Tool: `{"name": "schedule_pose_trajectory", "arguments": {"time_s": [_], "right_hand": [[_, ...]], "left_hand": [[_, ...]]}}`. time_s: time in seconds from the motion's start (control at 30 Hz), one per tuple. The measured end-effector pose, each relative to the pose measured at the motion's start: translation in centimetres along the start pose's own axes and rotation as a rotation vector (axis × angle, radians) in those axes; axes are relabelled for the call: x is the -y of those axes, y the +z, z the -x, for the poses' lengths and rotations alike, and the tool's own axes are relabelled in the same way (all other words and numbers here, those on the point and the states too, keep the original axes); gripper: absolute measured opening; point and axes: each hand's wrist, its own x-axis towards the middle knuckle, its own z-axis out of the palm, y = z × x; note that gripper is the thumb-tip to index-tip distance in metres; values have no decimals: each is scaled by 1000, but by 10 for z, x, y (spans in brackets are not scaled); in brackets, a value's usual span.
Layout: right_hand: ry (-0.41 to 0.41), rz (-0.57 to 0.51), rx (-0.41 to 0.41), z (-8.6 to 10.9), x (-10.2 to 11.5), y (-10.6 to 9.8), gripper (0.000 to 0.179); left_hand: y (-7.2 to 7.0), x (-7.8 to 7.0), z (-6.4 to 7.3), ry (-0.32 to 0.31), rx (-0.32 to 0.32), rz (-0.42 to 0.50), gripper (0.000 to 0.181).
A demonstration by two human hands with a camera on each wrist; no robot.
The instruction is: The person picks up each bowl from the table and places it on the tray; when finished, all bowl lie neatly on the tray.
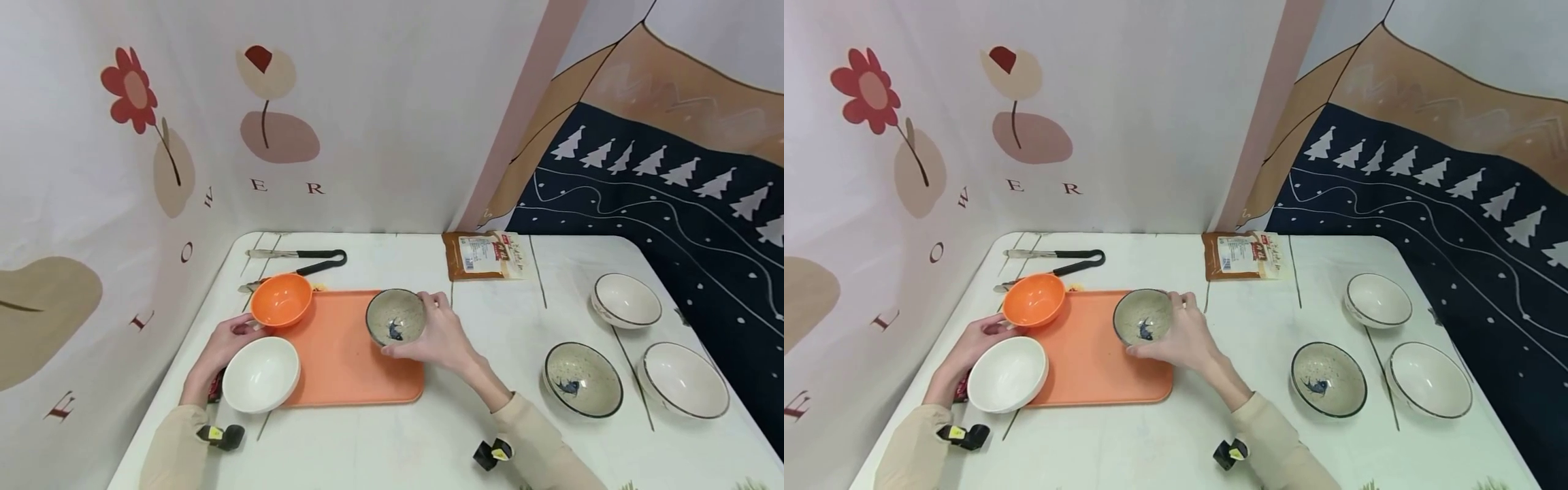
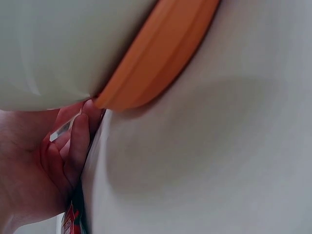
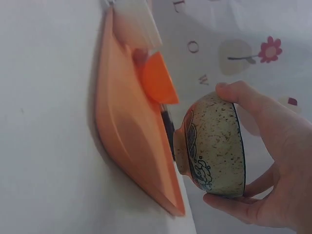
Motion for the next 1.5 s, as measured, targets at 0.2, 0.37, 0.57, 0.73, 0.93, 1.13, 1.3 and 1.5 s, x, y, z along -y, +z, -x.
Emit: {"name": "schedule_pose_trajectory", "arguments": {"time_s": [0.2,0.37,0.57,0.73,0.93,1.13,1.3,1.5], "right_hand": [[-74,-19,72,3,11,22,108],[-122,-10,120,4,21,36,112],[-192,39,157,3,32,50,117],[-236,96,172,3,40,60,118],[-254,137,191,3,46,71,120],[-274,172,172,0,51,77,121],[-249,165,187,1,52,78,123],[-260,184,204,6,51,78,127]], "left_hand": [[0,0,-1,11,-6,9,61],[0,-1,0,3,-5,12,62],[0,-3,1,2,-6,25,60],[0,-2,1,8,-8,32,58],[0,-1,0,6,-6,33,58],[-1,-4,1,7,-15,34,56],[-2,-5,1,10,-10,38,55],[0,-4,1,2,-8,30,56]]}}
